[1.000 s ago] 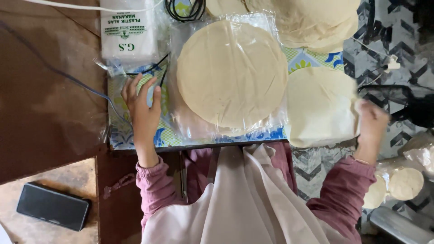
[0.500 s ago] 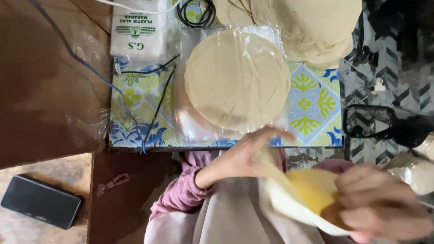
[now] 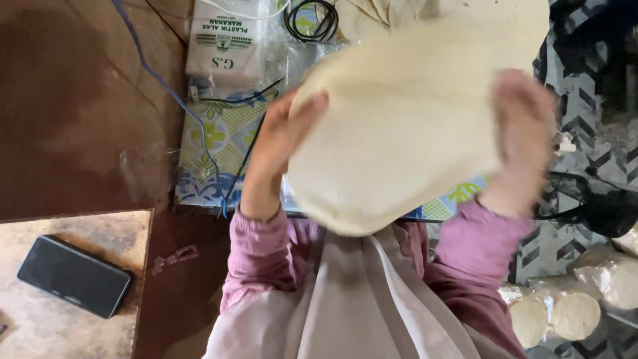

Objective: The person places flatbreads into a plastic sleeve and stacks them on a table.

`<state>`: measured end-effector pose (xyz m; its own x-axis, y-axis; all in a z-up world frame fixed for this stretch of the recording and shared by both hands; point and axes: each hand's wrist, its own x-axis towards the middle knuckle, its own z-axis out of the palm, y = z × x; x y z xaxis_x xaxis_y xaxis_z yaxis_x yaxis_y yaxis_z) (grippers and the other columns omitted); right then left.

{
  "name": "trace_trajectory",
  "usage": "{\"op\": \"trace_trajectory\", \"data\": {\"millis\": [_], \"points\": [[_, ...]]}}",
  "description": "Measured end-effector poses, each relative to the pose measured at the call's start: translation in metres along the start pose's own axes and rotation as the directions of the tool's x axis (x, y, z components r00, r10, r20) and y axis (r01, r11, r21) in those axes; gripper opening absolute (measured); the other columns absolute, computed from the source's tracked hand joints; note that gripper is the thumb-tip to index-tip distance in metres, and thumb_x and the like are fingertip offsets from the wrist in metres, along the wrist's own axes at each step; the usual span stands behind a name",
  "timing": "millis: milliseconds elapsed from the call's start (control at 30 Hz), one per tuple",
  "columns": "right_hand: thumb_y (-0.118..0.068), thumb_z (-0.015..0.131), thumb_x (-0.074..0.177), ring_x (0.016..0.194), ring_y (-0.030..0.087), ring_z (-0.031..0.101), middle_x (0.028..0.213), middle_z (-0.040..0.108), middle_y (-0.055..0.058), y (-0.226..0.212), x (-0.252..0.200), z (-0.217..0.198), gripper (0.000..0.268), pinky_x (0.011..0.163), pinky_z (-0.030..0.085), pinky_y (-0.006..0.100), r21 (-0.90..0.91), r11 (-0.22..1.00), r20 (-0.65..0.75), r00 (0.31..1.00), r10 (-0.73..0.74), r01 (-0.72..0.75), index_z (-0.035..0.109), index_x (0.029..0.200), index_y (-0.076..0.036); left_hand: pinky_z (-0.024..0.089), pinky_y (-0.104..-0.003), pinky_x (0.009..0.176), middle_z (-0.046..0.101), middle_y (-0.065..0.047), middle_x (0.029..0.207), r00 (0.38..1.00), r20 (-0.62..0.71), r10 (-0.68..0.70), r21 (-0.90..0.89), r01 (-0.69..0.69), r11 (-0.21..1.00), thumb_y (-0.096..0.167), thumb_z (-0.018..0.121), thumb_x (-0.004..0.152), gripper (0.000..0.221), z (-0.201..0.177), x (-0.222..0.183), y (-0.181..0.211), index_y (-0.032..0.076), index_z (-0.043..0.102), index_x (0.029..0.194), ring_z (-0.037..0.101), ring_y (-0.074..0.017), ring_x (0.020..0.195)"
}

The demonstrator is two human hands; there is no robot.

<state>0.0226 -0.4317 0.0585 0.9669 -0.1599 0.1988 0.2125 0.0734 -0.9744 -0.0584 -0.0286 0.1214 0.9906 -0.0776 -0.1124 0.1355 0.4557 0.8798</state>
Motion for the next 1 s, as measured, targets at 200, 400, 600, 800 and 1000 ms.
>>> {"op": "trace_trajectory", "data": {"millis": [200,400,600,800,1000], "points": [[-0.005,0.075,0.099,0.104,0.011,0.067,0.107,0.064,0.002,0.069,0.004,0.048,0.028,0.095,0.059,0.023,-0.090,0.962,0.340,0.900,0.272,-0.257,0.068,0.124,0.005,0.054,-0.033,0.102,0.070,-0.011,0.128,0.998,0.007,-0.063,-0.217,0.063,0.974,0.010,0.063,0.098,0.044,-0.082,0.065,-0.116,-0.005,0.058,0.139,0.068,-0.0199,0.118],[-0.002,0.074,0.098,0.057,0.003,0.041,0.083,0.063,-0.002,0.006,-0.004,0.083,0.031,0.044,0.026,0.019,-0.142,0.967,0.218,0.946,0.239,-0.212,0.070,0.129,-0.001,0.050,-0.032,0.109,0.065,-0.011,0.138,0.992,0.055,0.116,-0.081,-0.111,0.991,0.004,0.058,0.104,0.047,-0.064,0.061,-0.099,-0.005,0.049,0.150,0.063,-0.0170,0.124],[0.006,0.072,0.091,0.089,0.001,0.059,0.102,0.064,-0.005,0.062,0.003,0.072,0.047,0.075,0.055,0.018,-0.222,0.967,0.157,0.974,0.163,-0.126,0.066,0.138,0.001,0.048,-0.028,0.110,0.061,-0.009,0.145,0.992,0.011,0.123,-0.034,-0.123,0.992,0.003,0.054,0.101,0.056,-0.087,0.078,-0.124,-0.004,0.042,0.155,0.060,-0.0150,0.130],[0.003,0.075,0.095,0.118,0.019,0.066,0.137,0.063,0.011,0.017,-0.022,0.085,0.052,0.088,0.056,0.030,-0.530,0.807,0.230,0.961,-0.156,0.258,0.062,0.144,-0.009,0.052,-0.032,0.111,0.051,-0.018,0.152,0.860,-0.041,0.509,0.760,-0.304,0.574,0.014,0.067,0.101,0.066,-0.053,0.052,-0.104,0.009,0.036,0.159,0.057,-0.0282,0.137],[-0.026,0.071,0.106,0.152,0.046,0.031,0.165,0.039,0.026,0.024,-0.046,0.116,0.060,0.121,0.029,0.059,-0.805,0.374,0.457,0.884,-0.101,0.459,0.050,0.161,-0.014,0.031,-0.056,0.115,0.039,-0.012,0.162,0.929,0.021,0.370,0.999,-0.001,-0.053,0.052,0.067,0.098,0.065,-0.008,0.043,-0.096,0.023,0.043,0.151,0.035,-0.0345,0.150]]}}
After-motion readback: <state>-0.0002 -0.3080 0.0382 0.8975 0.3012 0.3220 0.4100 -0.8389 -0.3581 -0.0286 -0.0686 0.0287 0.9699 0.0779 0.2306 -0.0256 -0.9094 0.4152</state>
